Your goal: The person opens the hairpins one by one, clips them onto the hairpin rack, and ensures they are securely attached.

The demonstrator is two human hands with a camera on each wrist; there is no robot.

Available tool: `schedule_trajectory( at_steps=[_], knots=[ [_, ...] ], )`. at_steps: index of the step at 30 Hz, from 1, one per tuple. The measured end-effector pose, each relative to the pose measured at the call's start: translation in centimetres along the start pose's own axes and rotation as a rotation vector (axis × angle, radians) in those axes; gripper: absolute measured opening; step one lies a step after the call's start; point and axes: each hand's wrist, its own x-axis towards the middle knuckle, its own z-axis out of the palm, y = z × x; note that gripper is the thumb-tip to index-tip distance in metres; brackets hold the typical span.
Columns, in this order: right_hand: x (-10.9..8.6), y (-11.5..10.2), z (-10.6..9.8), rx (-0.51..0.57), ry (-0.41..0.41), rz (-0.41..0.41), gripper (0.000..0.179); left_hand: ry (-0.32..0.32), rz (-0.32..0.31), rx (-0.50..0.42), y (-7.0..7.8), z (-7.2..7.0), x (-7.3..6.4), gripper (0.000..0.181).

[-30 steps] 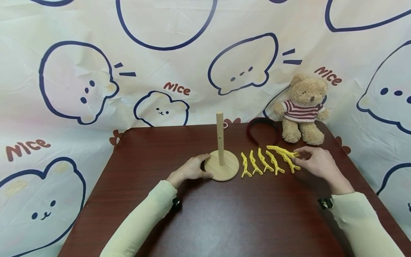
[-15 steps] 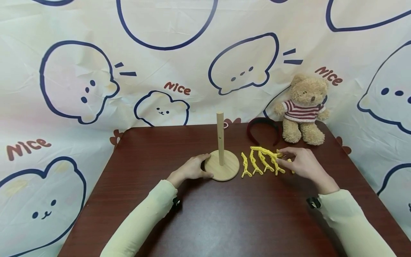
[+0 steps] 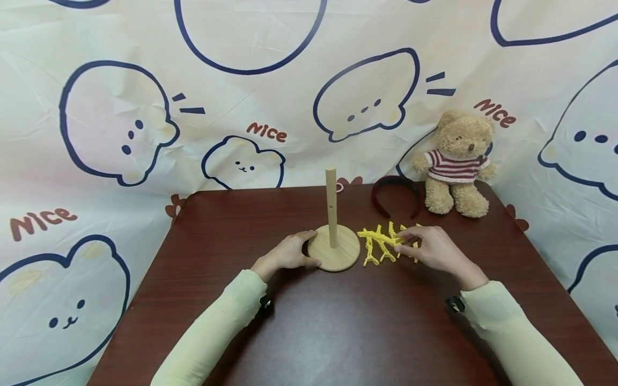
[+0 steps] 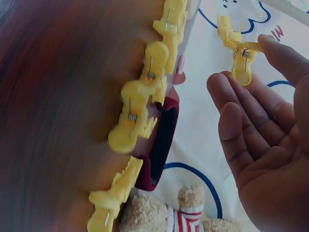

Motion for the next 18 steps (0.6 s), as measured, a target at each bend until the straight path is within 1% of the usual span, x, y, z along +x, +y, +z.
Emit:
schedule_trajectory(
  at_steps=[7,12,14,18],
  knots=[
    [0.6,-0.9,1.1,0.047,-0.022,-0.042,0.022,-0.002,0.000,-0.008,0.0,0.0,0.0,0.089],
    [1.1,-1.8,1.7,0.050,-0.016,-0.071,0.020,-0.008,-0.006,-0.005,0.0,-0.1,-0.1,0.089],
    [1.4,-2.1,2.0,0.050,-0.018,-0.075,0.020,-0.011,-0.010,-0.005,0.0,-0.1,-0.1,0.089],
    [1.9,-2.6,2.4,0.085,-0.038,-0.079,0.018,-0.012,-0.016,-0.007,0.0,-0.1,-0.2,0.089]
  ],
)
